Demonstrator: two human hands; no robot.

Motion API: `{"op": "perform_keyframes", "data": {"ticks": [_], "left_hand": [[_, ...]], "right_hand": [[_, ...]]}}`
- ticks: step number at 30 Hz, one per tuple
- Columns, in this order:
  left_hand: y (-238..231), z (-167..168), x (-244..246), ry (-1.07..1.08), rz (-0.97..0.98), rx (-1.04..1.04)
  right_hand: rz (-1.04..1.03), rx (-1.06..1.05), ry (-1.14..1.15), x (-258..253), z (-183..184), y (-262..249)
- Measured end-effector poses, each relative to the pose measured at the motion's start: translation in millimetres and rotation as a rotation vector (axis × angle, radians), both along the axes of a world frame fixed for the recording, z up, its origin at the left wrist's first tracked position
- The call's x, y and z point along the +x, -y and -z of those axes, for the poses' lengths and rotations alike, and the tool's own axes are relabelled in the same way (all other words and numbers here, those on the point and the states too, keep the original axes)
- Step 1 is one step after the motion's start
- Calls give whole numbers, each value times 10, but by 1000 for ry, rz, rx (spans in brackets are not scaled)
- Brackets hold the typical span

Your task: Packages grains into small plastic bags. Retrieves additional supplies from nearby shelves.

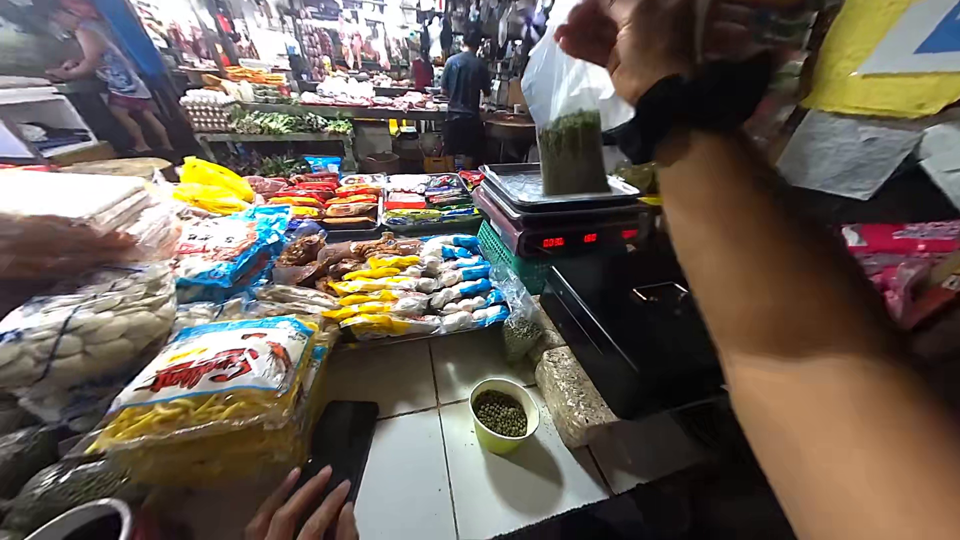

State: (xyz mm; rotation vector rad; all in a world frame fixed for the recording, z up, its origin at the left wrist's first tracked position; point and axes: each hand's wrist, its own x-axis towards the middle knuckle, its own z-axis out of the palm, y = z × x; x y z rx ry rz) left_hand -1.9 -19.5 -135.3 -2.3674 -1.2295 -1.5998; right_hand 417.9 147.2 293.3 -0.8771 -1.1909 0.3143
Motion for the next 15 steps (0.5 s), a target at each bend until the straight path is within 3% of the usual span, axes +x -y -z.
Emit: {"op": "perform_keyframes", "data": {"ticks": [4,7,10,13,15], "left_hand": [[-16,-960,217,163,196,101],[-16,-1817,437,177,326,207],[-76,-2452,650,89,372,65],[-293,-2747,781,4,318,-120],[-518,-2776,767,-38,241,-219]], "right_hand": [[-134,-166,295,-695,81,714],[-255,-254,281,-1054,479,1060],[-348,-325,291,-1336,988,1299],[-338,-331,396,-1577,1503,1418],[-440,-436,298,-1717,1769,1321]]}}
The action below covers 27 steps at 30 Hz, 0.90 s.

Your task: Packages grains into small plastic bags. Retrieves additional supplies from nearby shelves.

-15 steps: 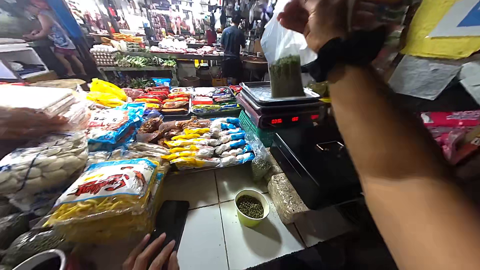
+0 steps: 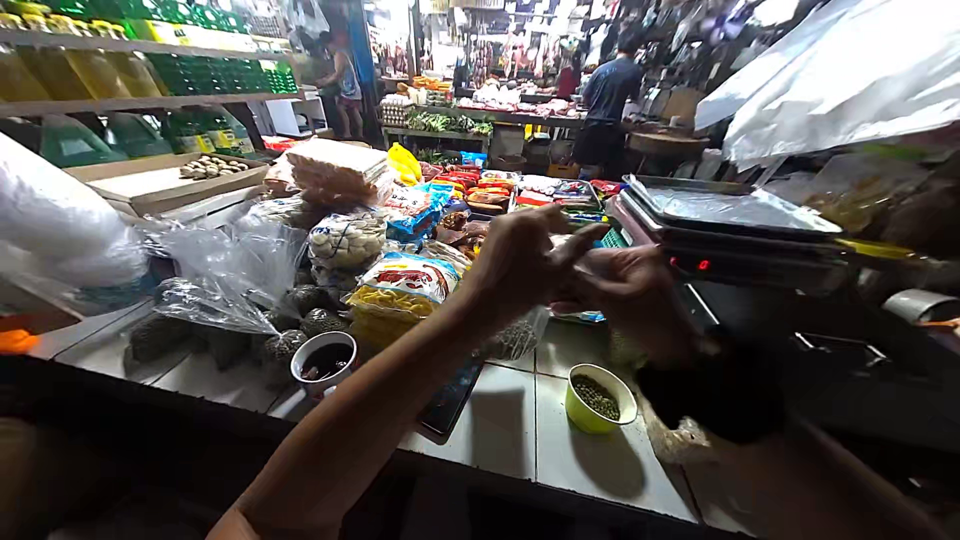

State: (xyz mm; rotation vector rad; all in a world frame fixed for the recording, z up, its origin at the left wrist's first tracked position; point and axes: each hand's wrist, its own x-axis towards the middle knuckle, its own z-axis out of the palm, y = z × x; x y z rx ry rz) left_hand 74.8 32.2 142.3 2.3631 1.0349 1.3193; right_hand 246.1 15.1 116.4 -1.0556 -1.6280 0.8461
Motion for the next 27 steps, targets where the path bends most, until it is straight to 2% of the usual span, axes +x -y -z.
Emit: {"op": "perform_keyframes", "data": {"ticks": [2,4,8,11,13,15,18,22,24,27], "left_hand": [[-224,77,-124,-46,20,-154],[-376,233,-284,44,93,-302],[-276,339,-509,216,115,-439],[-255,381,-549,137,146,-476],[-321,473,-518,41,125,-465],[-345,557,-455,39,93,-522],[-335,635,-368,307,129,-776],[-320,654,-315,784,158,-1034],[-308,679,-286,914,175,-1142],[-342,784,-253,1000,156,-1229]], "right_hand": [[-27,-128,-74,-73,204,-115],[-54,-184,-156,-68,333,-206],[-88,-234,-305,2,369,-278],[-5,-202,-331,-34,409,-282],[72,-220,-413,-86,428,-270],[119,-245,-486,-121,423,-250],[91,-272,-477,-142,459,-240],[-26,-252,-254,-123,518,-244],[-18,-285,-183,-125,574,-282],[-14,-500,-248,-158,602,-307]]}}
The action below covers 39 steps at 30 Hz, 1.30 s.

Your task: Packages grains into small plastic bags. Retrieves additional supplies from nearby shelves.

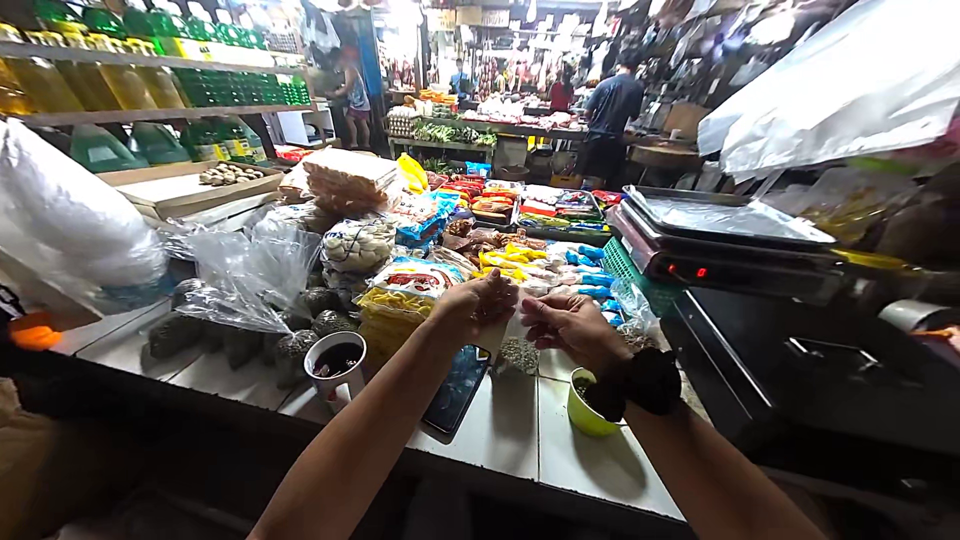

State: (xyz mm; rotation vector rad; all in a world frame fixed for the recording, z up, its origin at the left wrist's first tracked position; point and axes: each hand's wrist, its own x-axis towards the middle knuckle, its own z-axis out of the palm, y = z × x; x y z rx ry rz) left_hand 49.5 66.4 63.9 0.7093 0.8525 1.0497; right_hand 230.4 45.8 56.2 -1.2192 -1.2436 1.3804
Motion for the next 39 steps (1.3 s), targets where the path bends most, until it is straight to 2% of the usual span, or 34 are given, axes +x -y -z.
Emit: {"op": "perform_keyframes", "data": {"ticks": [2,6,9,11,14,15,18,23,26,30,33,36,38,39], "left_hand": [[-41,68,7,35,-11,-62],[-66,216,18,135,75,-105],[-67,253,32,125,128,-20],[-55,263,7,-22,90,110],[-59,330,-80,-353,-53,287],[-46,332,-111,-360,-83,295],[19,163,-94,-186,-83,205],[-52,104,38,-292,160,211],[-60,83,18,-133,60,112],[-50,192,37,186,-58,-81],[-40,203,82,177,-56,-143],[-30,182,90,14,17,-12],[-39,192,78,-211,49,248],[-45,191,84,-394,21,424]], "right_hand": [[39,-116,-102,-39,-12,-5],[192,-211,-398,-138,21,-56],[220,-256,-626,-252,25,-58],[266,-248,-684,-285,-3,-64],[341,-222,-648,-192,-68,-105],[348,-202,-615,-155,-80,-112],[335,-134,-493,-158,-99,-103],[232,-51,-425,-277,-101,-47],[145,-6,-336,-185,-37,-51],[73,43,-54,-142,144,-156],[85,120,146,-122,133,-171],[137,97,83,-78,19,-80],[155,14,4,-21,-53,-24],[152,-3,-17,12,-54,-1]]}}
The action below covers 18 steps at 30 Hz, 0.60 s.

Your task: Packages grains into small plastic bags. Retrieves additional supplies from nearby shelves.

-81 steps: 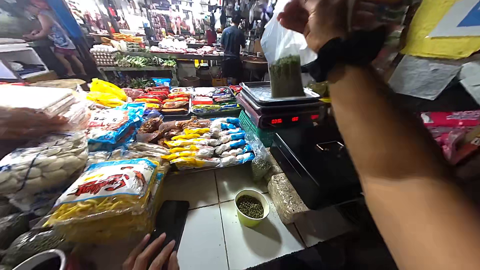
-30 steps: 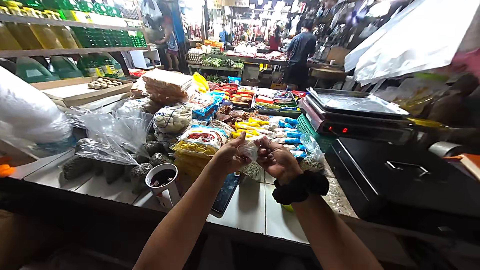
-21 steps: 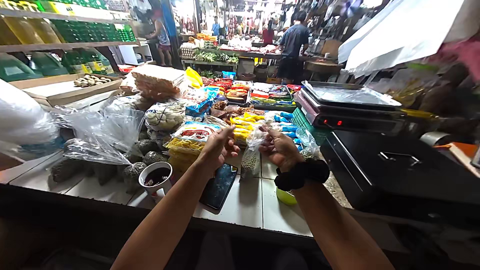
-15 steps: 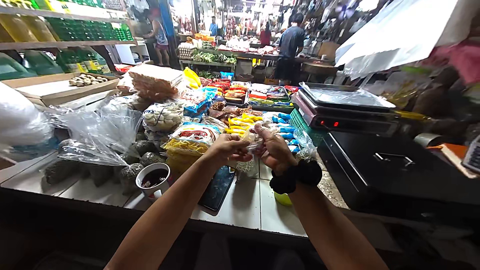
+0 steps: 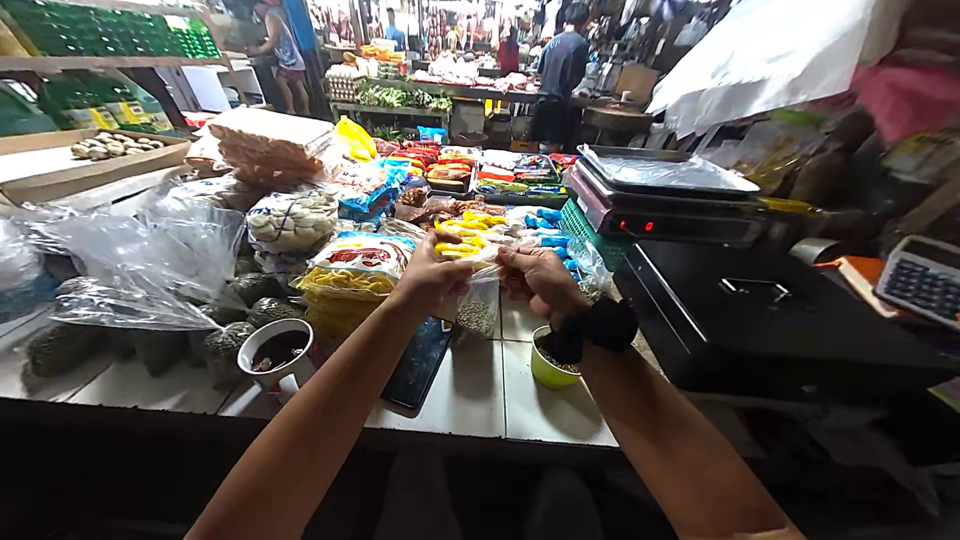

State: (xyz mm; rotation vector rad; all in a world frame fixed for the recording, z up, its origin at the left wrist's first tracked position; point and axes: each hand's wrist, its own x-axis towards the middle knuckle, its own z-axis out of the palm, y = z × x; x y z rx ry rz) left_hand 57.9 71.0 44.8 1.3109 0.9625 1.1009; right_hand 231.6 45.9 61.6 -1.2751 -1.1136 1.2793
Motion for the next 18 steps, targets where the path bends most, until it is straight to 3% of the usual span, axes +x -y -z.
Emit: {"op": "perform_keyframes", "data": {"ticks": [3,6,8,13,15,18], "left_hand": [[16,-105,91,-520,-179,570],[-16,-221,133,-757,-168,807],[-44,-310,94,-863,-114,789],[-154,-466,15,-999,-36,634],[-162,-505,26,-880,-13,462],[-134,-509,18,-501,58,175]], "right_hand": [[-71,149,138,224,70,132],[-44,405,577,672,160,391],[101,456,718,954,407,605],[360,350,554,958,1455,991],[412,377,500,851,1661,926],[421,414,503,790,1685,779]]}}
